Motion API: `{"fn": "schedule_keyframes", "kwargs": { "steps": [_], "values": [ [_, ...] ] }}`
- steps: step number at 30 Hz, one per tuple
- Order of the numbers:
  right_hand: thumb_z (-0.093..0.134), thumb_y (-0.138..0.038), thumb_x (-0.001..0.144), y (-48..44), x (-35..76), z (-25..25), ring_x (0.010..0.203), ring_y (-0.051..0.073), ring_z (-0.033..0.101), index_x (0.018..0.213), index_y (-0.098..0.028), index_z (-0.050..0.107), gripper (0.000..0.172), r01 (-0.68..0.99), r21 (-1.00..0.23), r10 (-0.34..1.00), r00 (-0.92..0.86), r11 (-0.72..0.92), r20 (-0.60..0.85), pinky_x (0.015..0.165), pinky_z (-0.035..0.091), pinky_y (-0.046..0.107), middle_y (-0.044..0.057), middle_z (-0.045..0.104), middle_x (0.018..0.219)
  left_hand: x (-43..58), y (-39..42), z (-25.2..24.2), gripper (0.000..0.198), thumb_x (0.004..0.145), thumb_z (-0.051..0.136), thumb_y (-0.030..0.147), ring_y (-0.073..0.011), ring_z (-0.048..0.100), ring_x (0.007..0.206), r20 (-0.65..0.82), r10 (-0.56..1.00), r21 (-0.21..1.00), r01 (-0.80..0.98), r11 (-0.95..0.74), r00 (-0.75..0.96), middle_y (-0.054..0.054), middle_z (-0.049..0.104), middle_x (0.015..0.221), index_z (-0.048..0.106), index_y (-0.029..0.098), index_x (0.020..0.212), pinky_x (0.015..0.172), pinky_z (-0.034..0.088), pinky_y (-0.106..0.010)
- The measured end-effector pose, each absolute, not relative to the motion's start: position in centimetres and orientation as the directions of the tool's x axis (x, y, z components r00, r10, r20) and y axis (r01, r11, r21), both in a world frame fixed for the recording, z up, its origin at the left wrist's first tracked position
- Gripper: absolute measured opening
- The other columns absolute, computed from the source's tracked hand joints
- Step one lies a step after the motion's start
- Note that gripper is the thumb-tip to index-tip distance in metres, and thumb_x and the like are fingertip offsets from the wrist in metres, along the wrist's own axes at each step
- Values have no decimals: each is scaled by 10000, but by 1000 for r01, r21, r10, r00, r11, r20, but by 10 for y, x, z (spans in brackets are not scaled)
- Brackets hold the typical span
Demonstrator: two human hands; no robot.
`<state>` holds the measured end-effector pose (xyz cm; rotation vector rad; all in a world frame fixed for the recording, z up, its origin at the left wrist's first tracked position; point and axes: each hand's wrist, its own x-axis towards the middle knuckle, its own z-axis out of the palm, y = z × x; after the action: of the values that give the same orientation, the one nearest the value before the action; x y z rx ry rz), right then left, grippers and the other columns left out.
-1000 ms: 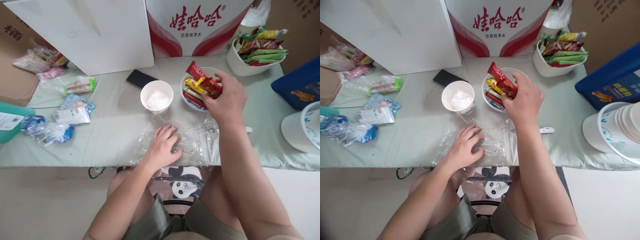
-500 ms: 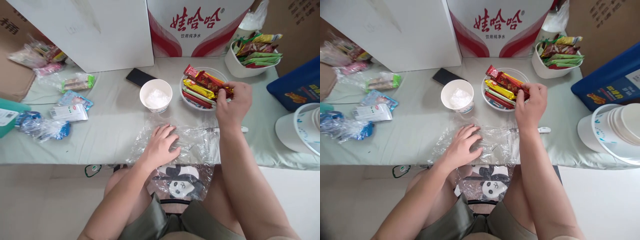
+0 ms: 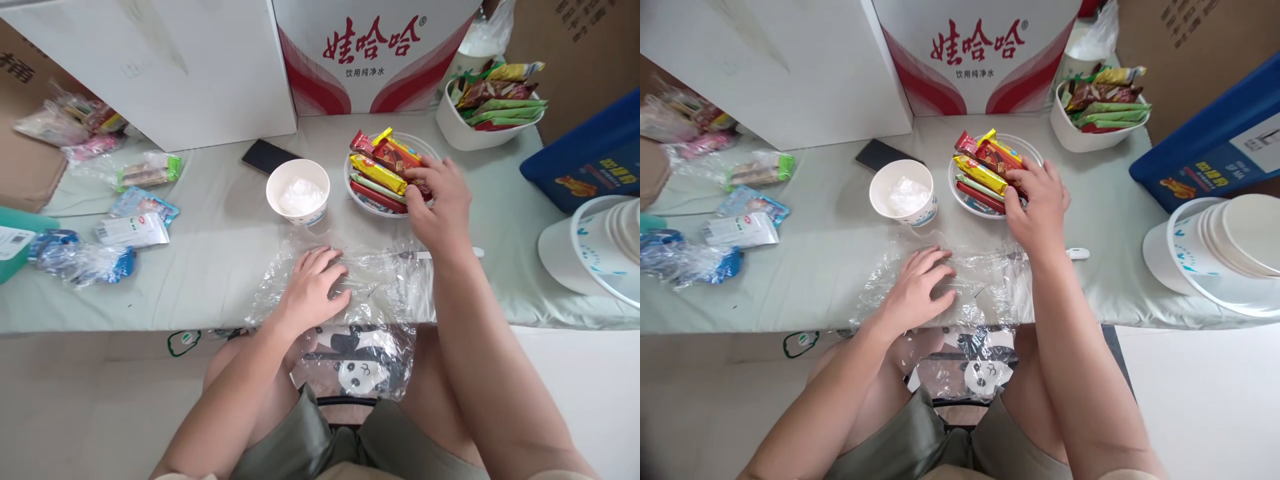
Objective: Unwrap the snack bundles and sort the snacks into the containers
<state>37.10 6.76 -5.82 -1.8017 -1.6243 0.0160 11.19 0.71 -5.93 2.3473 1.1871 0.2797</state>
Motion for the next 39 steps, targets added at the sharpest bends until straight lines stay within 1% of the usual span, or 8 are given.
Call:
{"fn": "schedule_keyframes", "kwargs": {
  "steps": [4, 13, 18, 23, 26, 30, 33, 39],
  "values": [
    [522, -358, 939, 61, 361, -49, 1486, 414, 419, 1357, -300, 618, 433, 912, -409, 870, 202, -1, 449, 1115, 347, 709, 130, 592, 1494, 112, 7, -58, 192, 909, 647, 286, -358, 469, 1488, -45, 801, 508, 704, -496, 597, -120, 616, 1476, 701, 201, 1072, 1248, 362, -647],
    [531, -347, 930, 57, 348, -37, 1476, 470, 396, 1305, -306, 659, 398, 916, -398, 916, 197, -46, 350, 1098, 239, 800, 127, 654, 1408, 115, 3, -58, 289, 915, 628, 353, -392, 400, 1538, -98, 803, 483, 734, -478, 587, -147, 570, 1528, 693, 196, 1148, 1274, 224, -718],
    [461, -342, 945, 50, 353, -26, 1315, 382, 574, 1347, -262, 592, 430, 890, -453, 816, 223, 52, 533, 1099, 414, 662, 151, 658, 1337, 116, 2, -59, 468, 889, 668, 398, -446, 358, 1548, -96, 815, 436, 761, -481, 571, -167, 492, 1602, 660, 214, 1319, 1243, 234, -753],
    [506, -226, 927, 13, 349, -33, 893, 267, 716, 1054, -265, 650, 195, 838, -399, 611, 102, 372, 785, 856, 574, 466, 77, 741, 949, 117, 1, -54, 607, 860, 714, 425, -481, 315, 1558, -106, 841, 409, 794, -450, 531, -133, 423, 1664, 596, 278, 1436, 1224, 214, -788],
    [518, -133, 898, -13, 337, -53, 833, 226, 727, 1040, -281, 664, 252, 779, -429, 751, -80, 457, 656, 768, 604, 392, 48, 750, 902, 120, 1, -50, 631, 844, 741, 433, -474, 269, 1580, -127, 843, 404, 803, -438, 523, -112, 399, 1683, 590, 295, 1441, 1241, 184, -783],
    [485, -116, 881, -29, 322, -77, 1336, 300, 619, 1339, -216, 626, 490, 751, -458, 878, -379, 476, 291, 1105, 537, 500, 130, 702, 1339, 122, 2, -49, 696, 836, 747, 466, -468, 233, 1594, -154, 844, 381, 819, -429, 514, -103, 355, 1707, 550, 291, 1480, 1263, 164, -763],
    [520, -146, 841, -32, 321, -82, 1482, 379, 473, 1466, -142, 533, 625, 819, -412, 916, -361, 400, 172, 1203, 418, 595, 192, 559, 1536, 118, 5, -52, 775, 824, 748, 518, -496, 176, 1603, -198, 864, 357, 855, -376, 462, -102, 298, 1733, 503, 301, 1526, 1253, 158, -777],
    [610, -202, 760, -34, 325, -85, 1546, 479, 334, 1517, -173, 454, 773, 854, -406, 945, -310, 325, 105, 1190, 343, 705, 234, 317, 1693, 94, 21, -56, 806, 870, 676, 581, -517, 93, 1613, -234, 932, 303, 932, -199, 275, -103, 203, 1764, 421, 321, 1589, 1228, 123, -810]
  ]
}}
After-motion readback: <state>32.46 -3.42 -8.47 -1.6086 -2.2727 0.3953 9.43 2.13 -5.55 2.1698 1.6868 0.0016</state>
